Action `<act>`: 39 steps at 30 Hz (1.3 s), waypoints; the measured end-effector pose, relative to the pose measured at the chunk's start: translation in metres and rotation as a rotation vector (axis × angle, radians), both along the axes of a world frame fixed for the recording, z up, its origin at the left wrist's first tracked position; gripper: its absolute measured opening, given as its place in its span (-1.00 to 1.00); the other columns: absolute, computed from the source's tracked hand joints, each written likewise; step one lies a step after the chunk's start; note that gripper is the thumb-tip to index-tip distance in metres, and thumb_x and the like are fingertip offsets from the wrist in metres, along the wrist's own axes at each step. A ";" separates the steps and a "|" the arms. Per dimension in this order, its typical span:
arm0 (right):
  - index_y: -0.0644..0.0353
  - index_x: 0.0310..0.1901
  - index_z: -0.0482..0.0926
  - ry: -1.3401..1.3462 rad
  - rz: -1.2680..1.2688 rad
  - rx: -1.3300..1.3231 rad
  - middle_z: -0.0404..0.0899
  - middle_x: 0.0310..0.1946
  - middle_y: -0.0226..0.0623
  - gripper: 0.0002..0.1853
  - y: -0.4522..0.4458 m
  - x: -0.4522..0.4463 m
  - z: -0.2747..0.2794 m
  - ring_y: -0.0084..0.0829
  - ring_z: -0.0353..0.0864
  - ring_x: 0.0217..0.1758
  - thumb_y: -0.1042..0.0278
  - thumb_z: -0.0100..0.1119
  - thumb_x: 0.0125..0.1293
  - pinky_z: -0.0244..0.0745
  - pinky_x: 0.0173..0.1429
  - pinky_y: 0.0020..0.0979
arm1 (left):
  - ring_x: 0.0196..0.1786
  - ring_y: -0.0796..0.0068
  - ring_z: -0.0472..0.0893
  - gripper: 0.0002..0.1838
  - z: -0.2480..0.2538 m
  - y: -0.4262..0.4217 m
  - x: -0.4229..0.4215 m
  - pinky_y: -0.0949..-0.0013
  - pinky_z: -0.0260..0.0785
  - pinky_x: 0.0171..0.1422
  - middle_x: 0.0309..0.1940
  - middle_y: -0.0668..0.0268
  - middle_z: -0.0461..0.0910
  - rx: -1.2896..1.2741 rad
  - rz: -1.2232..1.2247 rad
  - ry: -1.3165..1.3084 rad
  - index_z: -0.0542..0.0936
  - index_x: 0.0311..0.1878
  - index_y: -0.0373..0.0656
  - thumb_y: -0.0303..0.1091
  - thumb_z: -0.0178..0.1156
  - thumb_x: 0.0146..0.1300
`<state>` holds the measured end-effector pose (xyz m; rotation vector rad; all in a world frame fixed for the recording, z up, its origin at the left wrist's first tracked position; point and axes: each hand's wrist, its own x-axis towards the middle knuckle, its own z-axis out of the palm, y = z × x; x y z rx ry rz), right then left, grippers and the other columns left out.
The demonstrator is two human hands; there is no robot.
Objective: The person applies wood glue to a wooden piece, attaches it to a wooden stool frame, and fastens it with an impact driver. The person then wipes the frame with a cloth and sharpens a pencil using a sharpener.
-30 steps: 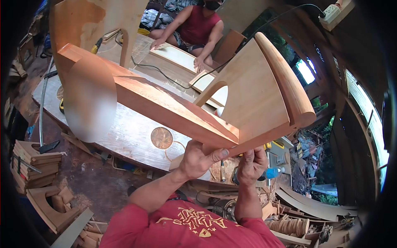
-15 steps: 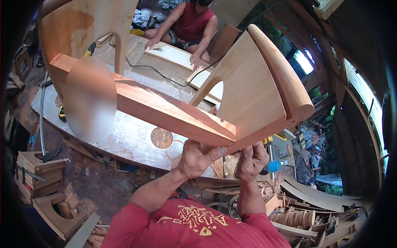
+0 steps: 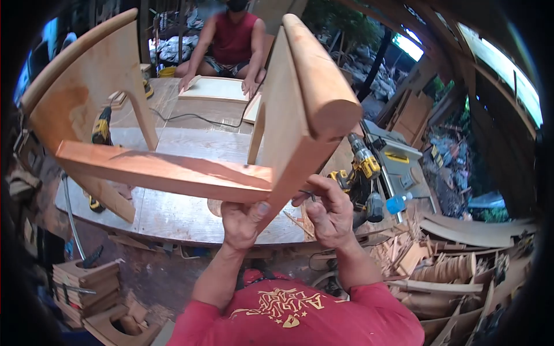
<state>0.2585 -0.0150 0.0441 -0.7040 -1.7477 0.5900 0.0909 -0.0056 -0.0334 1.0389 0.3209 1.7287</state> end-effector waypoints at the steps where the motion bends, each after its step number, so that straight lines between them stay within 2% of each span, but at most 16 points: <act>1: 0.40 0.09 0.48 -0.008 -0.039 0.025 0.64 -0.22 -0.13 -0.61 -0.003 0.018 -0.009 -0.42 0.65 -0.24 0.22 0.16 0.46 0.55 -0.13 -0.42 | 0.21 0.40 0.51 -0.46 -0.005 0.003 0.003 0.28 0.33 0.33 0.17 0.18 0.52 0.004 0.025 -0.019 0.47 0.24 -0.32 -0.34 0.39 0.24; 2: 0.42 0.14 0.43 -0.018 -0.076 0.048 0.61 -0.16 -0.11 -0.55 -0.007 0.043 -0.027 -0.40 0.63 -0.19 0.15 0.12 0.48 0.55 -0.08 -0.41 | 0.23 0.39 0.49 -0.42 -0.009 0.004 0.005 0.28 0.31 0.35 0.18 0.18 0.51 0.009 0.053 -0.041 0.46 0.26 -0.32 -0.31 0.40 0.23; 5: 0.28 0.01 0.47 0.117 -0.611 0.108 0.47 -0.33 -0.34 -0.75 -0.023 0.116 -0.117 -0.57 0.43 -0.36 0.32 0.15 0.43 0.43 -0.21 -0.55 | 0.28 0.34 0.45 -0.37 -0.016 0.000 0.002 0.20 0.22 0.43 0.22 0.20 0.48 -0.031 0.117 -0.025 0.41 0.30 -0.31 -0.24 0.35 0.22; 10: 0.28 0.17 0.36 0.391 -1.103 -0.347 0.33 -0.17 -0.34 -0.52 -0.064 0.186 -0.225 -0.54 0.34 -0.20 0.50 0.28 0.23 0.37 -0.03 -0.48 | 0.34 0.23 0.43 -0.39 -0.025 -0.002 -0.002 0.06 0.24 0.47 0.30 0.24 0.44 -0.049 0.081 -0.076 0.39 0.36 -0.16 -0.15 0.30 0.30; 11: 0.29 0.25 0.31 0.246 -1.198 -0.335 0.35 -0.10 -0.29 -0.36 -0.064 0.203 -0.248 -0.45 0.38 -0.10 0.45 0.37 0.15 0.36 0.07 -0.41 | 0.37 0.23 0.39 -0.40 -0.029 0.001 -0.004 0.04 0.19 0.49 0.34 0.25 0.41 -0.001 0.041 -0.060 0.36 0.39 -0.15 -0.13 0.22 0.36; 15: 0.39 0.29 0.28 0.072 -1.333 -0.269 0.44 -0.01 -0.16 -0.21 -0.027 0.234 -0.255 -0.22 0.46 0.05 0.30 0.47 0.07 0.37 0.19 -0.26 | 0.46 0.23 0.29 -0.42 -0.040 0.001 -0.017 -0.01 0.07 0.55 0.44 0.26 0.31 0.089 -0.060 -0.028 0.30 0.45 -0.13 -0.07 0.05 0.48; 20: 0.44 0.20 0.39 0.335 -1.149 -0.435 0.54 0.04 0.02 -0.27 0.029 0.295 -0.283 -0.10 0.57 0.06 0.15 0.49 0.12 0.41 0.24 -0.16 | 0.46 0.27 0.29 -0.40 -0.048 -0.001 -0.018 0.02 0.09 0.55 0.44 0.30 0.31 0.073 0.041 -0.018 0.32 0.45 -0.09 -0.03 0.09 0.45; 22: 0.43 0.15 0.42 0.136 -1.249 -0.399 0.61 -0.03 -0.08 -0.31 0.043 0.313 -0.306 -0.33 0.60 -0.01 0.15 0.52 0.12 0.52 0.11 -0.29 | 0.33 0.29 0.45 -0.36 -0.032 -0.003 -0.005 0.09 0.26 0.44 0.26 0.29 0.48 -0.035 0.106 -0.106 0.41 0.35 -0.15 -0.09 0.35 0.29; 24: 0.44 0.13 0.41 0.204 -1.346 -0.361 0.64 -0.15 -0.13 -0.33 0.047 0.321 -0.334 -0.33 0.63 -0.10 0.20 0.52 0.12 0.57 0.03 -0.31 | 0.32 0.27 0.46 -0.34 -0.023 -0.003 -0.001 0.09 0.27 0.44 0.25 0.28 0.49 -0.033 0.105 -0.090 0.40 0.35 -0.17 -0.13 0.38 0.26; 25: 0.44 0.10 0.42 0.197 -1.568 -0.191 0.64 -0.23 -0.18 -0.38 0.043 0.314 -0.339 -0.36 0.63 -0.19 0.23 0.50 0.14 0.59 -0.02 -0.33 | 0.31 0.27 0.46 -0.33 -0.020 -0.004 0.000 0.09 0.27 0.44 0.25 0.27 0.49 -0.041 0.101 -0.085 0.39 0.35 -0.18 -0.15 0.39 0.25; 27: 0.45 0.08 0.43 0.282 -1.674 -0.118 0.64 -0.28 -0.23 -0.44 0.023 0.292 -0.316 -0.43 0.62 -0.28 0.30 0.46 0.18 0.61 -0.10 -0.39 | 0.31 0.26 0.47 -0.30 -0.020 -0.001 0.003 0.09 0.27 0.44 0.25 0.26 0.49 -0.048 0.112 -0.085 0.38 0.35 -0.20 -0.15 0.41 0.22; 30: 0.45 0.16 0.42 0.582 -1.279 -0.347 0.64 -0.08 -0.16 -0.51 -0.047 0.261 -0.226 -0.55 0.57 -0.28 0.44 0.32 0.26 0.58 -0.17 -0.46 | 0.31 0.26 0.46 -0.29 -0.017 -0.005 0.002 0.09 0.25 0.44 0.23 0.24 0.49 -0.080 0.121 -0.091 0.38 0.35 -0.22 -0.18 0.42 0.19; 33: 0.45 0.15 0.44 0.458 -0.928 -0.167 0.61 -0.02 -0.14 -0.63 -0.084 0.241 -0.155 -0.49 0.52 -0.30 0.59 0.09 0.32 0.53 -0.09 -0.39 | 0.32 0.27 0.45 -0.27 -0.013 -0.005 0.004 0.11 0.23 0.45 0.23 0.25 0.49 -0.082 0.128 -0.078 0.35 0.36 -0.22 -0.18 0.41 0.19; 36: 0.31 0.25 0.41 0.265 -0.525 -0.356 0.55 0.09 -0.20 -0.55 -0.104 0.236 -0.112 -0.54 0.50 -0.19 0.44 0.19 0.36 0.46 -0.15 -0.50 | 0.32 0.28 0.45 -0.28 -0.018 -0.006 0.002 0.11 0.23 0.45 0.24 0.26 0.48 -0.077 0.133 -0.056 0.36 0.36 -0.20 -0.12 0.39 0.22; 38: 0.19 0.18 0.46 -0.235 -0.596 -0.309 0.57 0.03 -0.23 -0.56 -0.104 0.237 -0.121 -0.44 0.56 -0.14 0.29 0.26 0.30 0.49 -0.07 -0.41 | 0.33 0.26 0.43 -0.31 -0.020 -0.003 0.002 0.07 0.25 0.42 0.26 0.28 0.46 -0.047 0.150 0.000 0.39 0.35 -0.17 -0.02 0.35 0.27; 39: 0.11 0.12 0.49 -0.518 -0.670 -0.329 0.59 -0.02 -0.29 -0.58 -0.103 0.239 -0.130 -0.40 0.59 -0.12 0.20 0.28 0.26 0.49 -0.03 -0.35 | 0.28 0.31 0.47 -0.28 -0.016 -0.003 0.005 0.16 0.24 0.44 0.22 0.23 0.49 -0.072 0.131 -0.076 0.34 0.35 -0.26 -0.16 0.40 0.22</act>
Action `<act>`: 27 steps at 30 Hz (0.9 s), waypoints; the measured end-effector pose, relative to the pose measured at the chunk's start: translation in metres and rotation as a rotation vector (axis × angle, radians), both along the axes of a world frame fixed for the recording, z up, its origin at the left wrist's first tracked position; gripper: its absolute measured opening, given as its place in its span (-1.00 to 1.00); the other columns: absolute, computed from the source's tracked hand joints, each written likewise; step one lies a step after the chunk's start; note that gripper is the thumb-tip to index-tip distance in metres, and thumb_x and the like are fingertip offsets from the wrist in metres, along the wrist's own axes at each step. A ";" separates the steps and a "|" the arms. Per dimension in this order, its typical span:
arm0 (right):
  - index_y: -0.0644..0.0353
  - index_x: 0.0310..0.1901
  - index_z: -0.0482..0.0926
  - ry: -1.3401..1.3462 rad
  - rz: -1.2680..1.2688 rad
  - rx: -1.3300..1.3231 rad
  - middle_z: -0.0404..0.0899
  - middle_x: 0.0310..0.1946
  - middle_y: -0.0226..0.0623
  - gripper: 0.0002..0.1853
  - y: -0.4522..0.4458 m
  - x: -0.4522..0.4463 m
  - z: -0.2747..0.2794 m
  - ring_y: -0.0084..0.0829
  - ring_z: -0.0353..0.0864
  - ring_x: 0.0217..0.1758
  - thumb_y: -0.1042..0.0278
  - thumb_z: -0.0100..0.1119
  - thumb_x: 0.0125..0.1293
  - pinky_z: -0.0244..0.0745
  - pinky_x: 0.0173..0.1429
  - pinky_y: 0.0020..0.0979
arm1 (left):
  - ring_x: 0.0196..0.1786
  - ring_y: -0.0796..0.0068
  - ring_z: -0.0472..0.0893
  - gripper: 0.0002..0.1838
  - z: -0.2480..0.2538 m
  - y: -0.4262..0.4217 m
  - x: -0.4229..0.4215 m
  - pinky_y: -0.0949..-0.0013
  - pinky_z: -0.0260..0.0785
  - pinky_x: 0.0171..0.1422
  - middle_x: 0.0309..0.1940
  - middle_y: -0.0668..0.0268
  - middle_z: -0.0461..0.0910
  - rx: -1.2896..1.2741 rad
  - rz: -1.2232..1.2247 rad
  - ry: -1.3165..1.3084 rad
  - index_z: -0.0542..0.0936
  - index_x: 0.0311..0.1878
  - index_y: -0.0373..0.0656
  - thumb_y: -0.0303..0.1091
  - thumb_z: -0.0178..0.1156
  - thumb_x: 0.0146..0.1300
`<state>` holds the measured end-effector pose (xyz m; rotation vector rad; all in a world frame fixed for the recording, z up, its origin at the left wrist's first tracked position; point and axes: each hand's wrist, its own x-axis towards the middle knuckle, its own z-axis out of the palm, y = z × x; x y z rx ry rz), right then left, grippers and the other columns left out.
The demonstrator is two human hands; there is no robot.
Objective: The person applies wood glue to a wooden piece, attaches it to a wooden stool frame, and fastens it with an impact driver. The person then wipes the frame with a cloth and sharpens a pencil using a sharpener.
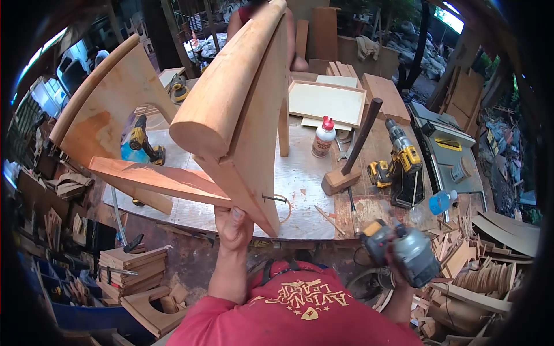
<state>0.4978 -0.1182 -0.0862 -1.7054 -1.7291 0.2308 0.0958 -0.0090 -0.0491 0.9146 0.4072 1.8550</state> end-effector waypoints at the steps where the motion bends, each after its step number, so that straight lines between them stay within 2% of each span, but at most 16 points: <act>1: 0.03 0.06 0.51 -0.104 0.017 -0.072 0.62 -0.06 -0.35 -0.60 0.005 -0.007 0.004 -0.36 0.62 -0.10 0.11 0.30 0.23 0.50 0.01 -0.28 | 0.30 0.29 0.46 -0.30 -0.001 0.000 0.000 0.13 0.24 0.44 0.24 0.24 0.48 0.012 -0.012 0.030 0.35 0.36 -0.24 -0.12 0.37 0.25; 2: -0.04 0.00 0.54 -0.202 0.039 -0.137 0.64 -0.11 -0.40 -0.61 0.012 -0.014 0.008 -0.32 0.64 -0.09 0.02 0.32 0.20 0.51 0.05 -0.21 | 0.32 0.27 0.44 -0.32 -0.003 0.000 -0.003 0.10 0.24 0.45 0.26 0.25 0.47 0.024 -0.022 0.062 0.36 0.36 -0.21 -0.09 0.34 0.28; 4: -0.11 -0.07 0.57 -0.100 0.197 -0.171 0.64 -0.22 -0.44 -0.61 0.038 -0.051 0.054 -0.31 0.64 -0.13 -0.07 0.33 0.14 0.48 0.05 -0.18 | 0.34 0.24 0.42 -0.33 -0.004 0.003 -0.003 0.06 0.24 0.45 0.28 0.26 0.45 0.049 -0.026 0.081 0.36 0.37 -0.19 -0.05 0.31 0.32; 8: -0.14 -0.14 0.61 0.150 0.383 -0.211 0.64 -0.32 -0.45 -0.59 0.064 -0.082 0.074 -0.28 0.64 -0.18 -0.17 0.36 0.05 0.46 0.01 -0.14 | 0.36 0.23 0.41 -0.31 -0.003 0.001 -0.005 0.05 0.24 0.46 0.30 0.25 0.43 0.052 -0.028 0.087 0.33 0.40 -0.20 -0.07 0.30 0.33; 12: -0.17 -0.22 0.64 -0.229 0.403 -0.036 0.66 -0.33 -0.51 -0.59 0.081 -0.081 0.090 -0.29 0.64 -0.22 -0.25 0.37 0.02 0.47 -0.05 -0.17 | 0.27 0.30 0.48 -0.32 0.010 -0.001 0.004 0.17 0.24 0.44 0.22 0.19 0.50 0.019 -0.003 -0.006 0.36 0.33 -0.33 -0.16 0.36 0.26; 15: -0.20 0.01 0.63 -0.289 0.486 -0.079 0.66 -0.12 -0.55 -0.44 0.092 -0.070 0.080 -0.34 0.60 -0.03 -0.31 0.34 0.03 0.38 0.14 -0.15 | 0.28 0.30 0.48 -0.31 0.006 -0.001 0.002 0.16 0.24 0.44 0.22 0.20 0.50 0.011 -0.010 -0.017 0.35 0.34 -0.32 -0.17 0.35 0.27; 19: -0.28 0.26 0.50 -0.124 0.626 -0.041 0.54 0.18 -0.58 -0.28 0.105 -0.046 0.038 -0.37 0.45 0.25 -0.35 0.27 0.06 0.17 0.38 -0.06 | 0.29 0.29 0.48 -0.32 0.008 0.001 0.001 0.15 0.25 0.44 0.23 0.21 0.50 0.031 -0.022 -0.001 0.35 0.35 -0.32 -0.17 0.34 0.28; 21: -0.18 0.19 0.53 -0.155 0.660 0.058 0.56 0.08 -0.52 -0.35 0.108 -0.048 0.042 -0.38 0.51 0.13 -0.16 0.37 0.03 0.27 0.22 -0.15 | 0.29 0.29 0.48 -0.33 0.008 0.000 0.002 0.15 0.26 0.44 0.23 0.21 0.50 0.048 -0.029 -0.002 0.35 0.34 -0.31 -0.17 0.34 0.28; 22: -0.04 0.05 0.61 -0.184 0.681 0.145 0.63 -0.09 -0.45 -0.44 0.109 -0.053 0.053 -0.38 0.61 -0.05 0.03 0.48 -0.03 0.42 0.01 -0.28 | 0.28 0.29 0.48 -0.33 0.006 0.000 0.002 0.15 0.26 0.43 0.23 0.21 0.50 0.043 -0.026 -0.004 0.35 0.34 -0.31 -0.17 0.34 0.28; 24: 0.10 -0.05 0.68 -0.255 0.700 0.194 0.71 -0.24 -0.37 -0.51 0.110 -0.058 0.063 -0.41 0.72 -0.21 0.23 0.60 -0.08 0.58 -0.18 -0.42 | 0.28 0.30 0.48 -0.33 0.004 0.001 0.001 0.16 0.27 0.43 0.24 0.21 0.50 0.039 -0.021 -0.006 0.36 0.34 -0.30 -0.17 0.34 0.28; 25: 0.09 -0.03 0.68 -0.299 0.698 0.155 0.71 -0.22 -0.37 -0.49 0.109 -0.058 0.063 -0.43 0.72 -0.19 0.24 0.60 -0.08 0.59 -0.16 -0.43 | 0.28 0.30 0.48 -0.33 0.005 0.001 0.001 0.16 0.27 0.43 0.24 0.21 0.50 0.040 -0.020 -0.007 0.36 0.35 -0.30 -0.17 0.34 0.28; 27: -0.09 0.09 0.60 -0.187 0.693 -0.035 0.64 -0.05 -0.46 -0.46 0.106 -0.051 0.054 -0.42 0.62 -0.01 0.09 0.46 0.02 0.45 0.05 -0.29 | 0.28 0.31 0.49 -0.33 0.006 0.001 0.002 0.17 0.27 0.43 0.23 0.21 0.50 0.039 -0.022 -0.008 0.35 0.35 -0.29 -0.17 0.34 0.28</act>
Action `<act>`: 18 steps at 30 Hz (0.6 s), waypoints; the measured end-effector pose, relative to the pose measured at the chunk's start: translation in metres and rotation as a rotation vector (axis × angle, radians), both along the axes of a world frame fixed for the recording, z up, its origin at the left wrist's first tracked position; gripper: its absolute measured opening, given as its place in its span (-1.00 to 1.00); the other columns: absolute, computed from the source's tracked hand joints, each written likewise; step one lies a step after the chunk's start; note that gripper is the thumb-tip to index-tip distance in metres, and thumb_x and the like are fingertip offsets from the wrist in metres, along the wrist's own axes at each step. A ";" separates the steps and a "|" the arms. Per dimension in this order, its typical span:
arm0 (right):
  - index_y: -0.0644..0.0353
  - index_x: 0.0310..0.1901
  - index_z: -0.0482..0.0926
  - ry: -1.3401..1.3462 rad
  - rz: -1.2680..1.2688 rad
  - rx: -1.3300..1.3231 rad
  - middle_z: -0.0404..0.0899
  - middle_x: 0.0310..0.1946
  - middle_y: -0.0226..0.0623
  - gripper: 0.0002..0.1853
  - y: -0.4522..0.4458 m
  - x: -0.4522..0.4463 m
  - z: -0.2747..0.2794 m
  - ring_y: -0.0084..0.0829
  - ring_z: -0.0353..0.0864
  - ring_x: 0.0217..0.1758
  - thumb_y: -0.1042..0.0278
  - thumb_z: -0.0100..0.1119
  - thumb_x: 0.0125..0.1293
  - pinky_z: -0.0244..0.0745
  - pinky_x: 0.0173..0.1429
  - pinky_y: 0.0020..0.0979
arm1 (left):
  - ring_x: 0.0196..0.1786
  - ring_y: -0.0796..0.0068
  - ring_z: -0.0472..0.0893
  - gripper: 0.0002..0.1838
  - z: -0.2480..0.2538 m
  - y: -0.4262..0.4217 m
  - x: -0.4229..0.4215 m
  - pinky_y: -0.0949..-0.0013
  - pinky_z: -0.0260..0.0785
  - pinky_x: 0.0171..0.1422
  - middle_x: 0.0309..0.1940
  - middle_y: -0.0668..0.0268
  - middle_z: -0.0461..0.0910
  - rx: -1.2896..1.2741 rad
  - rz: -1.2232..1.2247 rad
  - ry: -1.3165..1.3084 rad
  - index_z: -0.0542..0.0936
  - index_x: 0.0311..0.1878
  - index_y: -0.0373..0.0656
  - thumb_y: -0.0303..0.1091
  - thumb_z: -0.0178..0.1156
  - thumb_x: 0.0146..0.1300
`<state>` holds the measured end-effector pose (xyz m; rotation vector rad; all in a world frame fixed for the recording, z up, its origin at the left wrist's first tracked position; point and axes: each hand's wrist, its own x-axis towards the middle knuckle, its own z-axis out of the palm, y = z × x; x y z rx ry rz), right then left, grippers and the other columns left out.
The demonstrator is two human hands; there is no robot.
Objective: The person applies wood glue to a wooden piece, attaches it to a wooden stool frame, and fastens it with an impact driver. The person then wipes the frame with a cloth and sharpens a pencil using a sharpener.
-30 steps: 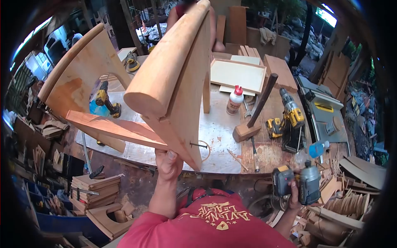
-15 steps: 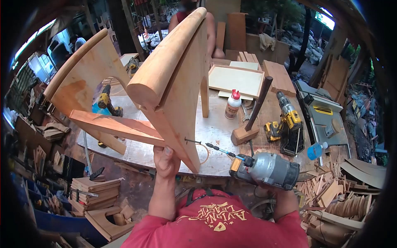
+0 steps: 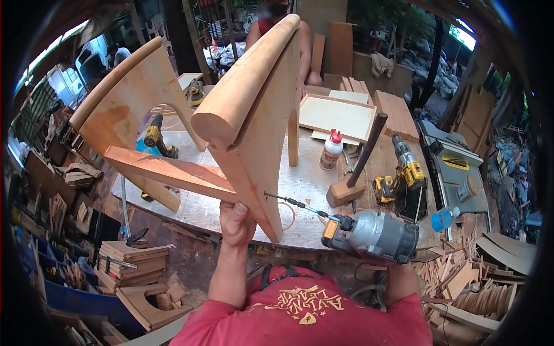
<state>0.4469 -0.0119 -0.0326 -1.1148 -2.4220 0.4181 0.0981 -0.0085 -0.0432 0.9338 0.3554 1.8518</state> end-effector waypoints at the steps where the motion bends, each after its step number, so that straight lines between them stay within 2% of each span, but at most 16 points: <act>1: -0.27 0.19 0.53 0.094 -0.022 -0.187 0.57 0.09 -0.54 -0.45 0.004 0.010 -0.016 -0.39 0.51 0.15 -0.07 0.31 0.12 0.31 0.23 -0.14 | 0.31 0.28 0.46 -0.29 0.000 0.000 -0.001 0.12 0.26 0.44 0.26 0.22 0.46 -0.013 0.004 0.029 0.33 0.37 -0.27 -0.12 0.34 0.28; 3: -0.39 0.28 0.45 0.250 -0.054 -0.423 0.51 0.22 -0.61 -0.44 0.008 0.021 -0.038 -0.36 0.44 0.28 -0.16 0.18 0.22 0.22 0.38 -0.02 | 0.37 0.22 0.39 -0.22 -0.002 -0.001 -0.004 0.04 0.25 0.45 0.32 0.23 0.39 -0.038 0.010 0.088 0.27 0.42 -0.23 -0.03 0.35 0.27; 7: -0.17 0.26 0.46 0.492 -0.088 -0.622 0.57 0.14 -0.52 -0.49 0.011 0.030 -0.061 -0.34 0.57 0.13 0.11 0.26 0.25 0.42 0.28 -0.16 | 0.37 0.22 0.39 -0.20 -0.002 -0.001 -0.004 0.02 0.26 0.45 0.32 0.24 0.39 -0.036 -0.005 0.094 0.26 0.42 -0.23 -0.01 0.35 0.27; 10: -0.08 0.23 0.52 0.472 -0.194 -0.755 0.62 0.09 -0.43 -0.36 0.016 0.026 -0.049 -0.32 0.60 0.14 0.12 0.48 0.06 0.42 0.29 -0.17 | 0.36 0.21 0.39 -0.20 -0.002 0.000 -0.005 0.01 0.27 0.44 0.31 0.23 0.39 -0.035 -0.010 0.093 0.27 0.42 -0.23 0.00 0.35 0.26; 12: -0.07 0.22 0.54 0.403 -0.157 -0.629 0.63 0.07 -0.39 -0.29 0.015 0.025 -0.042 -0.32 0.59 0.16 0.09 0.58 -0.03 0.38 0.30 -0.16 | 0.36 0.21 0.40 -0.19 -0.002 0.000 -0.004 0.00 0.28 0.43 0.31 0.23 0.40 -0.043 0.001 0.097 0.27 0.41 -0.23 0.01 0.36 0.25; 13: -0.07 0.22 0.54 0.372 -0.067 -0.461 0.63 0.07 -0.39 -0.30 0.013 0.026 -0.041 -0.31 0.59 0.16 0.09 0.57 -0.02 0.37 0.30 -0.16 | 0.35 0.21 0.40 -0.19 -0.003 0.001 -0.004 0.00 0.28 0.43 0.31 0.23 0.40 -0.041 -0.012 0.097 0.27 0.41 -0.22 0.02 0.36 0.25; 15: 0.02 0.24 0.48 0.305 0.057 -0.258 0.61 0.06 -0.25 -0.35 0.010 0.025 -0.031 -0.29 0.62 0.07 0.12 0.46 0.10 0.46 0.17 -0.23 | 0.35 0.20 0.41 -0.19 -0.004 0.001 -0.005 0.00 0.29 0.42 0.31 0.23 0.40 -0.040 -0.037 0.103 0.28 0.41 -0.21 0.03 0.36 0.25; 16: 0.11 0.26 0.41 0.273 0.090 -0.218 0.58 0.06 -0.11 -0.39 0.009 0.021 -0.018 -0.27 0.64 -0.02 0.14 0.36 0.20 0.56 0.03 -0.29 | 0.33 0.23 0.43 -0.22 -0.003 0.000 -0.004 0.06 0.28 0.43 0.29 0.22 0.43 -0.030 -0.034 0.067 0.29 0.40 -0.24 -0.03 0.36 0.26; 18: 0.22 0.27 0.36 0.252 0.089 -0.268 0.57 0.05 0.02 -0.43 0.011 0.019 -0.014 -0.26 0.67 -0.14 0.16 0.27 0.31 0.65 -0.14 -0.36 | 0.30 0.29 0.47 -0.29 0.002 0.001 0.000 0.16 0.27 0.44 0.25 0.21 0.48 -0.004 -0.031 -0.004 0.32 0.37 -0.29 -0.16 0.36 0.27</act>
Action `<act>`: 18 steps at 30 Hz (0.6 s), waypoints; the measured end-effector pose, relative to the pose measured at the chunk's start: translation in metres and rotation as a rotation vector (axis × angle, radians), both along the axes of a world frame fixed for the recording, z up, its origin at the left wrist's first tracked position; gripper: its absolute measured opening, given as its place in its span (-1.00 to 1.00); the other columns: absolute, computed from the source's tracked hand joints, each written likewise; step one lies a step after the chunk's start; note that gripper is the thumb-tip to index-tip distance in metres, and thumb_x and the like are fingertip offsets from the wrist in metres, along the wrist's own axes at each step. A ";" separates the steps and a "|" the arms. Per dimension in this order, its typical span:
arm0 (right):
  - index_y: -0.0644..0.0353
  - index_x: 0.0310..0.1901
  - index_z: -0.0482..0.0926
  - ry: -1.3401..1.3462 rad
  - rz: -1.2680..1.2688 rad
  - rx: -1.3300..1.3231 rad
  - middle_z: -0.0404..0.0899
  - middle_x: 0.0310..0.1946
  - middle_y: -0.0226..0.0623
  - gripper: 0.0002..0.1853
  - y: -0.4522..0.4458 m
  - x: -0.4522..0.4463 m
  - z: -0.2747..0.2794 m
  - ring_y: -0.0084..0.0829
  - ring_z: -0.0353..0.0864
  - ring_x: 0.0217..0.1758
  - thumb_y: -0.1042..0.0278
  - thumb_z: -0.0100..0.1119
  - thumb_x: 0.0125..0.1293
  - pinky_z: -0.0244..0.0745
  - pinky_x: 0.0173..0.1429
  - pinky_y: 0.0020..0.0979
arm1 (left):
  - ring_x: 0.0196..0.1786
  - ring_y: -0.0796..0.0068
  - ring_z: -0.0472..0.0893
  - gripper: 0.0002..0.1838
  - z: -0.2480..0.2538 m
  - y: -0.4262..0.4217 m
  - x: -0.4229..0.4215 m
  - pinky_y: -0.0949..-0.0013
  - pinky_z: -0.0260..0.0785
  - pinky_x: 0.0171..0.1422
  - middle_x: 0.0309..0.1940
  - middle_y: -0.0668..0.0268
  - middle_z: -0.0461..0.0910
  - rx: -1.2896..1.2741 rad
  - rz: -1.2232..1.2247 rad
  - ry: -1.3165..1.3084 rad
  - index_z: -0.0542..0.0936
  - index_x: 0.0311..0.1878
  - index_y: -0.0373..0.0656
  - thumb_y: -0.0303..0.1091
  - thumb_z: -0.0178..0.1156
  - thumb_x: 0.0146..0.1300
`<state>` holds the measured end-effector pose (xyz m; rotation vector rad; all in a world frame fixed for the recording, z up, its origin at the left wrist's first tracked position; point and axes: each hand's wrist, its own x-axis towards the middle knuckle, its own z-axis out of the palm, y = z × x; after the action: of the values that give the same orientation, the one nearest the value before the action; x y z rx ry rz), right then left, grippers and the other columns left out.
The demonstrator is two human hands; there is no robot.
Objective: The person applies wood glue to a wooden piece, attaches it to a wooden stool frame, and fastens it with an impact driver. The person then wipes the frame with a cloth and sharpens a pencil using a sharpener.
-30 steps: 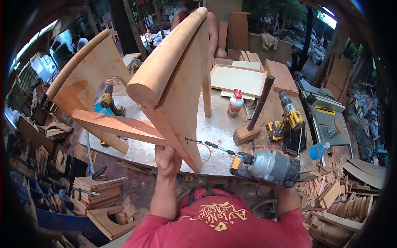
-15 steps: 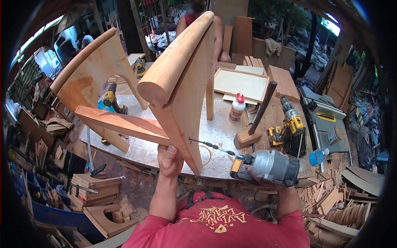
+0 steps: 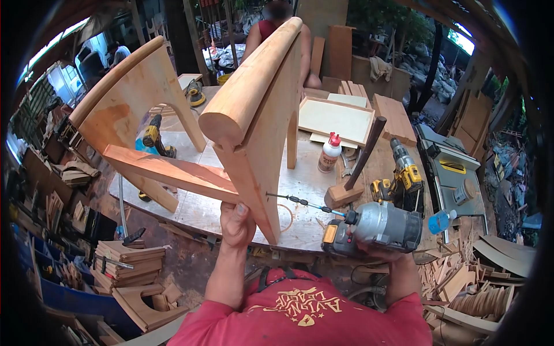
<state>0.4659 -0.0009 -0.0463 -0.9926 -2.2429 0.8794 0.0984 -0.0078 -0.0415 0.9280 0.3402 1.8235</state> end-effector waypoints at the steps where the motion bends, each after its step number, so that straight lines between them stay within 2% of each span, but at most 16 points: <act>1: 0.23 0.26 0.36 0.003 -0.023 -0.095 0.58 0.04 0.01 -0.43 0.004 0.001 -0.006 -0.28 0.66 -0.18 0.16 0.27 0.31 0.64 -0.17 -0.38 | 0.30 0.29 0.47 -0.29 0.000 0.001 0.000 0.16 0.26 0.44 0.25 0.21 0.48 0.006 0.000 -0.004 0.31 0.37 -0.29 -0.16 0.35 0.27; 4: 0.24 0.23 0.39 0.165 0.026 -0.346 0.61 0.01 -0.09 -0.41 0.009 -0.007 0.004 -0.36 0.64 -0.29 0.22 0.37 0.23 0.60 -0.24 -0.42 | 0.31 0.29 0.46 -0.30 -0.003 0.001 -0.001 0.15 0.25 0.45 0.26 0.22 0.48 0.007 -0.004 -0.010 0.31 0.38 -0.27 -0.17 0.35 0.28; 9: 0.24 0.17 0.43 0.653 0.159 -0.619 0.66 -0.08 -0.15 -0.38 0.003 -0.041 0.039 -0.48 0.59 -0.38 0.40 0.51 0.07 0.54 -0.30 -0.47 | 0.31 0.31 0.46 -0.30 -0.002 0.000 -0.001 0.15 0.25 0.46 0.26 0.23 0.48 0.005 -0.008 -0.011 0.31 0.38 -0.26 -0.18 0.35 0.28; 11: 0.23 0.16 0.44 0.717 0.161 -0.717 0.67 -0.12 -0.18 -0.35 0.003 -0.042 0.040 -0.51 0.59 -0.38 0.46 0.55 0.02 0.54 -0.29 -0.47 | 0.33 0.24 0.43 -0.25 -0.004 0.000 -0.002 0.06 0.27 0.44 0.29 0.23 0.43 -0.020 0.029 0.044 0.30 0.40 -0.23 -0.06 0.35 0.27; 12: 0.23 0.17 0.44 0.705 0.142 -0.702 0.67 -0.13 -0.18 -0.35 0.001 -0.042 0.043 -0.51 0.59 -0.37 0.46 0.54 0.02 0.54 -0.29 -0.47 | 0.35 0.21 0.41 -0.22 -0.005 -0.001 -0.003 0.02 0.27 0.43 0.30 0.22 0.41 -0.034 0.047 0.071 0.30 0.40 -0.22 -0.01 0.35 0.26; 15: 0.22 0.18 0.43 0.633 0.085 -0.639 0.67 -0.14 -0.20 -0.35 -0.005 -0.036 0.044 -0.51 0.60 -0.34 0.46 0.54 0.04 0.53 -0.27 -0.47 | 0.31 0.32 0.45 -0.29 -0.007 0.001 -0.003 0.16 0.24 0.46 0.25 0.24 0.48 0.004 0.003 -0.009 0.31 0.39 -0.25 -0.17 0.36 0.27; 18: 0.21 0.20 0.43 0.496 0.025 -0.567 0.67 -0.14 -0.20 -0.33 -0.004 -0.021 0.027 -0.52 0.60 -0.32 0.45 0.55 0.03 0.53 -0.25 -0.47 | 0.31 0.31 0.45 -0.28 -0.006 0.000 -0.001 0.16 0.23 0.46 0.25 0.23 0.48 -0.012 0.030 -0.003 0.30 0.39 -0.27 -0.16 0.36 0.27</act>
<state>0.4447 -0.0053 -0.0198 -0.8473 -1.6180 1.6245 0.0973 -0.0083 -0.0473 0.9165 0.3651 1.8482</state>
